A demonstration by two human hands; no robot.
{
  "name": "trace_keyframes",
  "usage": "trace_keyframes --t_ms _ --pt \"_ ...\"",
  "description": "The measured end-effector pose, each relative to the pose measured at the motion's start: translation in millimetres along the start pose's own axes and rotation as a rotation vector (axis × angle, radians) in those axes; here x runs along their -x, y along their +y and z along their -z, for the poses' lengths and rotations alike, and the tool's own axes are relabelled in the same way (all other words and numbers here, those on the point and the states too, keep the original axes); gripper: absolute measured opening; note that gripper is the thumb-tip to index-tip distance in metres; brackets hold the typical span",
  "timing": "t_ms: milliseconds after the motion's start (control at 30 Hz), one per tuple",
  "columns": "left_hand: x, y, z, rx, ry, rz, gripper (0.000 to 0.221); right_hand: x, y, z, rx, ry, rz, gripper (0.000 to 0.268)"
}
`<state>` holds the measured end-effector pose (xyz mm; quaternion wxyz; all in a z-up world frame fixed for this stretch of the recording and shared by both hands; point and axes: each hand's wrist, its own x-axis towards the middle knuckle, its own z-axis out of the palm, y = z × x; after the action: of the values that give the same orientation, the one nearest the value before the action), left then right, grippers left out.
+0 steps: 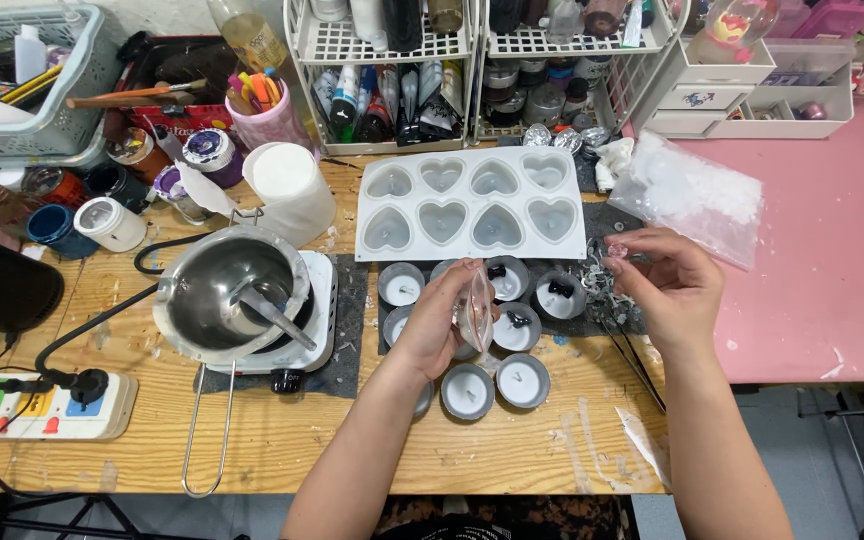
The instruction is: The recorder is preparing candle tins by placing wicks and selecting small decorative beads.
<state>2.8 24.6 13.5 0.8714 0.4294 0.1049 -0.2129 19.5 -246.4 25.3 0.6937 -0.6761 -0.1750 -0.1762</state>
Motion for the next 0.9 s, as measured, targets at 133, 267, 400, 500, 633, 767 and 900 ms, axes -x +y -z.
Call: trace_keyframes --t_ms 133,267,400,500,633,767,900 --pt "-1.2 -2.3 3.9 0.015 -0.020 -0.020 0.027 0.0 14.9 4.4 0.055 0.040 -0.061 0.017" --pt "-1.5 -6.8 2.9 0.022 -0.094 -0.004 0.023 -8.7 9.0 -5.4 0.057 0.045 -0.161 0.019" --pt "8.6 -2.1 -20.0 -0.117 -0.052 0.144 0.020 -9.1 15.4 -8.0 0.095 0.031 -0.284 0.023" --pt "3.1 -24.3 -14.9 0.014 -0.106 0.129 0.017 -9.7 18.8 -8.1 0.128 0.056 -0.326 0.029" --pt "5.7 -34.1 -14.1 0.043 -0.194 0.176 0.016 -5.7 29.7 -4.0 0.131 0.010 -0.224 0.018" --pt "3.1 -39.5 -10.7 0.124 -0.306 0.141 0.018 -7.3 30.8 -4.7 0.157 0.010 -0.232 0.021" --pt "4.0 -37.8 -11.8 0.134 -0.289 0.208 0.018 -6.0 30.3 -5.1 0.187 0.060 -0.299 0.023"
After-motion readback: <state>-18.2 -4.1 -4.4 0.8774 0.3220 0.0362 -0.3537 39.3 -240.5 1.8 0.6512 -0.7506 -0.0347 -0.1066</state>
